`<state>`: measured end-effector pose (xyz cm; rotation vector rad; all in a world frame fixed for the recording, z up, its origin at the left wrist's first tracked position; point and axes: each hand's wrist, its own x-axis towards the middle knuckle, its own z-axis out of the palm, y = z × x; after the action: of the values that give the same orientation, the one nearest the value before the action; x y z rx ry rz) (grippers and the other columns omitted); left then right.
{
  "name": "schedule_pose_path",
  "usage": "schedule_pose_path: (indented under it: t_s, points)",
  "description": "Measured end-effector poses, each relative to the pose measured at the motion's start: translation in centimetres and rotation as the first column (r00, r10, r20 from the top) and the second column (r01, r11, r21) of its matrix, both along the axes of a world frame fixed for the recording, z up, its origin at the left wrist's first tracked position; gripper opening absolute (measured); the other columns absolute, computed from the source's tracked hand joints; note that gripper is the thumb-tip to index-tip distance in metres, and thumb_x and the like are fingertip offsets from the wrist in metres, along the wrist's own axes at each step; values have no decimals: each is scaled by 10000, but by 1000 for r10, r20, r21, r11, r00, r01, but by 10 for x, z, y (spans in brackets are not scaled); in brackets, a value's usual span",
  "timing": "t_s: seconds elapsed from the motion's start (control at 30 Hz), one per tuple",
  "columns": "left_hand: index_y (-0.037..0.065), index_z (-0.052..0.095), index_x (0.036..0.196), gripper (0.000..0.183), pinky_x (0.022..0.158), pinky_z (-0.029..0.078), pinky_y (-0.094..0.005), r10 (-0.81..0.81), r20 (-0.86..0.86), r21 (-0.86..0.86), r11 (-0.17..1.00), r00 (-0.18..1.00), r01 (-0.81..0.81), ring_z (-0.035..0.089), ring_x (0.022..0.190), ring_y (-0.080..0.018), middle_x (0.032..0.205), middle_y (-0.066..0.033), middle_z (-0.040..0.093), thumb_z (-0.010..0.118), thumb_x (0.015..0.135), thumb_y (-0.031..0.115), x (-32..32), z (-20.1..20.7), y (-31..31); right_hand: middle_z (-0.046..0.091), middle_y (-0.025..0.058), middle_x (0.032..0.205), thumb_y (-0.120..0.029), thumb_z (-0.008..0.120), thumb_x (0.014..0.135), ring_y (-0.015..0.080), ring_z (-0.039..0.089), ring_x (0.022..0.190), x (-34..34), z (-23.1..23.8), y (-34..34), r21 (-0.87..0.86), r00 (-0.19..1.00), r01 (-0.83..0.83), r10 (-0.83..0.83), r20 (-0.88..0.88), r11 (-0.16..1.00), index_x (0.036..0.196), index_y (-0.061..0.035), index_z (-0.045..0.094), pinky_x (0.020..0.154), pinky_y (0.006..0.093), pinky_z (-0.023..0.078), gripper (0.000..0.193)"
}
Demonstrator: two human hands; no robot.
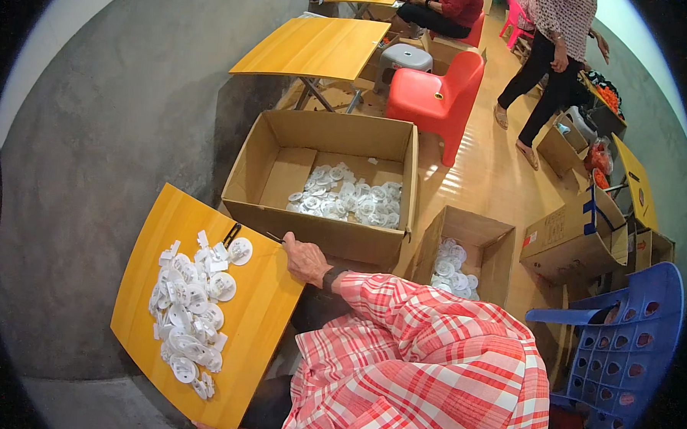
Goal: Manually assemble white plastic shoe components by inserting a piece and applying adhesive or labels.
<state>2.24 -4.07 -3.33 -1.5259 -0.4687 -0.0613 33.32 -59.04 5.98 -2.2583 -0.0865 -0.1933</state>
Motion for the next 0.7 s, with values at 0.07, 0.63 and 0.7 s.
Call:
schedule_pose_path:
  t_s: [0.07,0.63,0.7]
  points:
    - [25,458,1266,403,803,348,-332,-9,15,-24,1000,1000,10,462,991,-247,1206,-168,467,409,912,211,18,-4,-4,551,243,619,-68,434,830,423,569,598,2,-12,1,8,1000,8,-8,27,1000,894,14,349,509,486,442,134]
    - [27,407,1315,445,958,272,-327,-54,46,-196,979,997,62,373,1165,-248,1328,-154,379,370,926,240,115,-23,-14,560,247,642,-85,444,848,426,575,594,1,-14,6,17,998,13,-14,67,1000,946,6,367,505,490,452,154]
    - [27,401,1320,450,976,263,-327,-50,26,-207,977,998,55,363,1185,-249,1343,-152,369,366,927,243,113,-20,-11,557,245,631,-84,443,850,427,573,588,2,-16,6,22,992,22,-25,120,1000,936,4,364,499,494,449,146]
